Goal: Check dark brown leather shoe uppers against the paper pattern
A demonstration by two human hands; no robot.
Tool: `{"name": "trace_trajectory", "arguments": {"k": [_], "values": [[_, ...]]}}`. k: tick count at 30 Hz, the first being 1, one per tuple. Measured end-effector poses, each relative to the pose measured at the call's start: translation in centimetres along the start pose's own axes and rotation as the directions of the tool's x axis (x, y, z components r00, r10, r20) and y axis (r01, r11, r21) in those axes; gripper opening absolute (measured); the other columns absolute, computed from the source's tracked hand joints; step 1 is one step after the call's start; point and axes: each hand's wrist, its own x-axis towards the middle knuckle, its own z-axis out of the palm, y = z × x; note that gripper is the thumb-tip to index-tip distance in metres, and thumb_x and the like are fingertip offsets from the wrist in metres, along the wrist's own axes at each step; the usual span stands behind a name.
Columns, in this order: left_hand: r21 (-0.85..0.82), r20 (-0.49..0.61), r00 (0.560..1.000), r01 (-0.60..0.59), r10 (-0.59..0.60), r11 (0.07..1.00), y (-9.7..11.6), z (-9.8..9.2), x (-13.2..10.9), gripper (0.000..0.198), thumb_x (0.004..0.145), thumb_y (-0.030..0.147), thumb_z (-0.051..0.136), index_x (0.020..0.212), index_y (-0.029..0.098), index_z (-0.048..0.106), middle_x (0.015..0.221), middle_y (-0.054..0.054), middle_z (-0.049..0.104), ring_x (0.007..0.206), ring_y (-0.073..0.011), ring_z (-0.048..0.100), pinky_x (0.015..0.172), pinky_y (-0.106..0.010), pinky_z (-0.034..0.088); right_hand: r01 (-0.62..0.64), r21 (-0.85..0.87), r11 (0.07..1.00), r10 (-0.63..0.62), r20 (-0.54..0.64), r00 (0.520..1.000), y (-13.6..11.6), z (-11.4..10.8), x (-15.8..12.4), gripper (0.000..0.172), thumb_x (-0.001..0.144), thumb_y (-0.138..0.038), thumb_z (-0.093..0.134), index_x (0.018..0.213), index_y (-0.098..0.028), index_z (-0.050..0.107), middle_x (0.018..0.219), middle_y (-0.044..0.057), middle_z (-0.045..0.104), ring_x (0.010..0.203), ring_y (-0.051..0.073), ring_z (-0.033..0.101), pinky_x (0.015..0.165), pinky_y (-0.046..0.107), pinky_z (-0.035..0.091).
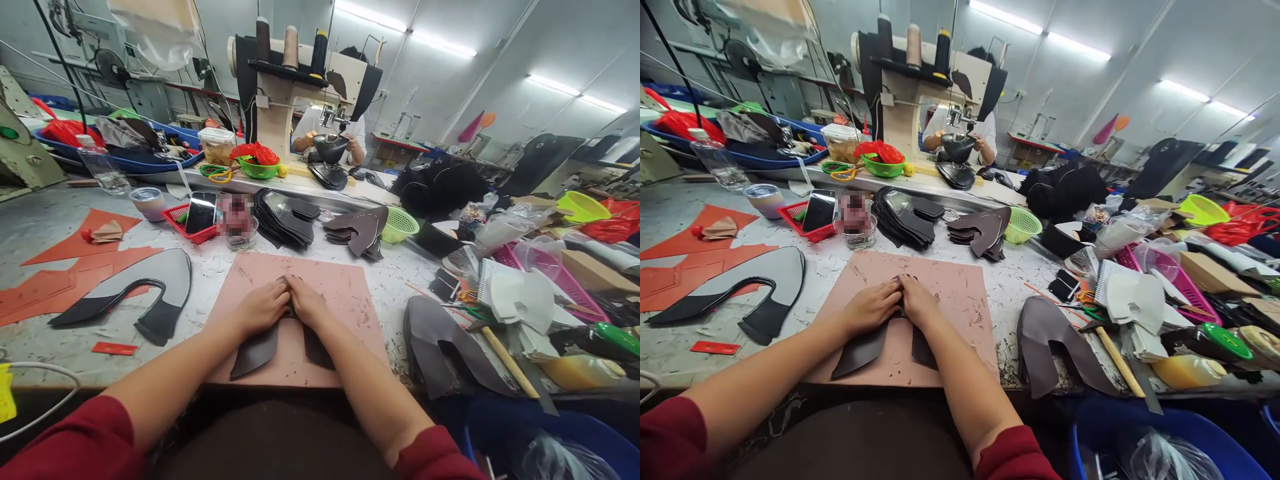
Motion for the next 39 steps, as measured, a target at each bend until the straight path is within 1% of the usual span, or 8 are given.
{"name": "trace_trajectory", "arguments": {"k": [4,10,16,19,22,28,34,39], "values": [[0.058,-0.034,0.999,0.026,-0.024,0.998,1.7,-0.2,-2.1,0.034,0.086,0.022,0.032,0.105,0.005,0.055,0.11,-0.02,0.057,0.106,-0.0269,0.051,0.089,-0.041,0.041,-0.002,-0.194,0.981,0.012,0.049,0.999,0.3,1.2,0.2,0.043,0.087,-0.027,0.03,0.128,-0.017,0.038,0.137,0.007,0.033,0.126,0.018,0.026,0.105,0.035,0.017],[0.038,-0.008,0.997,0.075,-0.075,0.996,4.7,1.4,-8.8,0.062,0.08,0.046,0.04,0.13,0.01,0.033,0.134,-0.018,0.036,0.123,-0.0315,0.032,0.096,-0.044,0.033,0.0,-0.285,0.958,0.042,0.142,0.989,-0.4,1.0,-0.2,0.07,0.076,-0.063,0.034,0.134,-0.024,0.025,0.143,0.008,0.016,0.13,0.024,0.013,0.104,0.042,0.012],[-0.506,0.163,0.983,0.007,0.088,0.862,4.3,0.4,-12.8,0.034,0.087,0.038,0.03,0.111,0.038,0.054,0.116,0.002,0.058,0.11,-0.0194,0.05,0.093,-0.034,0.038,-0.022,-0.26,0.965,0.04,0.062,0.997,-0.7,0.8,-0.2,0.086,0.062,-0.073,0.043,0.133,-0.026,0.028,0.143,0.01,0.016,0.13,0.031,0.01,0.101,0.053,0.008],[-0.649,0.207,0.978,0.139,-0.002,0.748,3.3,-2.6,-12.1,0.034,0.087,0.036,0.029,0.107,0.035,0.057,0.102,0.004,0.065,0.093,-0.0135,0.06,0.082,-0.022,0.046,-0.053,-0.243,0.969,0.011,-0.171,0.985,-0.9,-0.4,-0.8,0.067,0.075,-0.057,0.044,0.129,-0.02,0.036,0.139,0.011,0.028,0.128,0.027,0.019,0.103,0.047,0.014],[-0.55,0.173,0.956,0.292,-0.235,0.783,2.7,-4.4,-9.4,0.034,0.086,0.03,0.032,0.11,0.027,0.056,0.113,0.0,0.06,0.104,-0.0161,0.054,0.091,-0.028,0.041,-0.065,-0.23,0.971,-0.006,-0.296,0.955,-1.4,-1.3,-2.5,0.043,0.086,-0.033,0.033,0.122,-0.013,0.046,0.129,0.011,0.044,0.12,0.021,0.036,0.102,0.039,0.025],[-0.298,0.166,0.956,0.281,-0.24,0.912,3.0,-1.5,-3.5,0.048,0.083,0.032,0.037,0.126,0.012,0.039,0.135,-0.011,0.034,0.125,-0.021,0.029,0.103,-0.038,0.027,0.058,-0.272,0.96,-0.073,-0.047,0.996,-2.1,1.3,-7.1,0.047,0.085,-0.029,0.035,0.127,-0.01,0.039,0.132,0.012,0.04,0.123,0.022,0.034,0.101,0.039,0.028],[-0.203,0.19,0.942,0.312,-0.275,0.928,3.7,0.1,-3.7,0.066,0.078,0.057,0.036,0.131,0.017,0.03,0.14,-0.013,0.019,0.128,-0.0284,0.017,0.103,-0.046,0.023,-0.013,-0.136,0.991,0.037,0.176,0.984,-2.3,1.0,-8.4,0.08,0.072,-0.054,0.048,0.135,-0.011,0.022,0.142,0.012,0.014,0.129,0.03,0.01,0.105,0.046,0.012],[-0.208,0.215,0.946,0.287,-0.242,0.935,3.3,0.0,-4.0,0.074,0.071,0.062,0.043,0.132,0.024,0.024,0.14,-0.014,0.014,0.127,-0.0303,0.016,0.101,-0.048,0.024,-0.362,0.172,0.916,0.372,-0.028,0.928,-0.4,-1.9,-6.3,0.06,0.08,-0.039,0.041,0.132,-0.01,0.03,0.135,0.014,0.034,0.123,0.024,0.032,0.099,0.037,0.028]]}}
